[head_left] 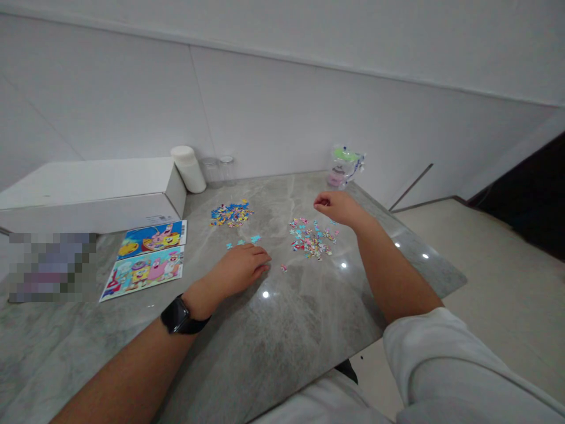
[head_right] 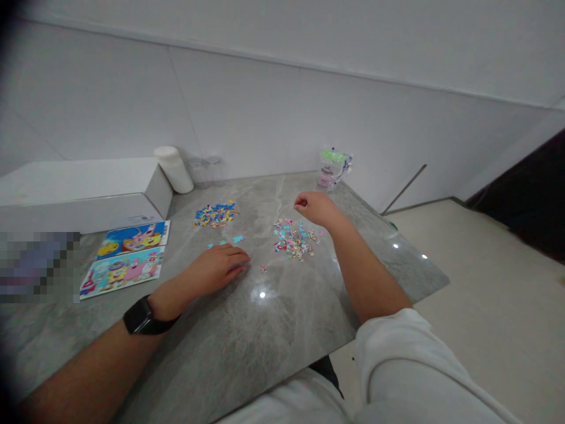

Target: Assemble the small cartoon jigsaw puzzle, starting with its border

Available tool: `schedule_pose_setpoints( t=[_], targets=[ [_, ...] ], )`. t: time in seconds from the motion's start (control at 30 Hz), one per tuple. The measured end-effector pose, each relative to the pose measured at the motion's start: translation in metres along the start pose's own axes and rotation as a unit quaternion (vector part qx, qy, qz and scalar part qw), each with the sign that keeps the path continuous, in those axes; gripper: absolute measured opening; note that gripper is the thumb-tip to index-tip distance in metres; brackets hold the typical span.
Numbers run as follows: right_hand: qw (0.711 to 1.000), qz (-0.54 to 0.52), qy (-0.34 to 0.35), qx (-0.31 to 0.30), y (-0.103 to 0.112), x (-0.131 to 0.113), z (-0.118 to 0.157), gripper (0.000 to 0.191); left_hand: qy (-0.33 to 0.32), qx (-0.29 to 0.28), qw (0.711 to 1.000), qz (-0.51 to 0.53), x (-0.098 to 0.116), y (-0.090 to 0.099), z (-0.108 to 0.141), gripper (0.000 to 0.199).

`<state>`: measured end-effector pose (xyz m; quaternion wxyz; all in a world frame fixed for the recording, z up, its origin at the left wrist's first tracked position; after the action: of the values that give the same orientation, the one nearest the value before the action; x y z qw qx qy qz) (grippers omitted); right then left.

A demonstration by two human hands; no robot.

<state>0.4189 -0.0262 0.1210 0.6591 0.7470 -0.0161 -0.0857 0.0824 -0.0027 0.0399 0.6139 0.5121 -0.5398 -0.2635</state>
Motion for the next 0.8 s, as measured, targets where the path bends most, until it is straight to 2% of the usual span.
schedule_pose_setpoints(
  t=[0.13, 0.23, 0.33, 0.57, 0.8],
  targets=[
    [1.0, 0.011, -0.016, 0.002, -0.037, 0.034, 0.022, 0.019, -0.006, -0.044, 0.999, -0.006, 0.008, -0.007, -0.002, 0.023],
    [0.998, 0.006, -0.044, 0.044, -0.065, 0.051, 0.031, 0.02, 0.007, -0.047, 0.999, -0.014, 0.01, -0.013, -0.003, 0.021],
    [0.998, 0.015, -0.033, 0.057, -0.083, 0.061, 0.033, 0.02, 0.016, -0.038, 0.999, -0.013, 0.01, -0.017, -0.003, 0.021],
    [0.999, 0.011, 0.03, -0.023, -0.095, 0.066, 0.03, 0.016, 0.032, -0.047, 0.998, -0.022, 0.013, -0.015, -0.005, 0.023],
    [0.997, 0.026, 0.029, -0.066, -0.104, 0.068, 0.03, 0.016, 0.027, -0.043, 0.999, -0.015, 0.014, -0.015, -0.006, 0.024]
  ],
)
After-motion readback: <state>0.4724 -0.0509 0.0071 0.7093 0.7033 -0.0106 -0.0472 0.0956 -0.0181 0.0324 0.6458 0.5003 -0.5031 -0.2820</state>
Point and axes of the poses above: each hand's wrist, its own z-axis away from the middle knuckle, its own y-axis out of the back of the hand, x = y × z, the point moved 1 cm from there along -z, towards the middle knuckle, and after that the axes turned 11 degrees about z, right-handed, at the moved point
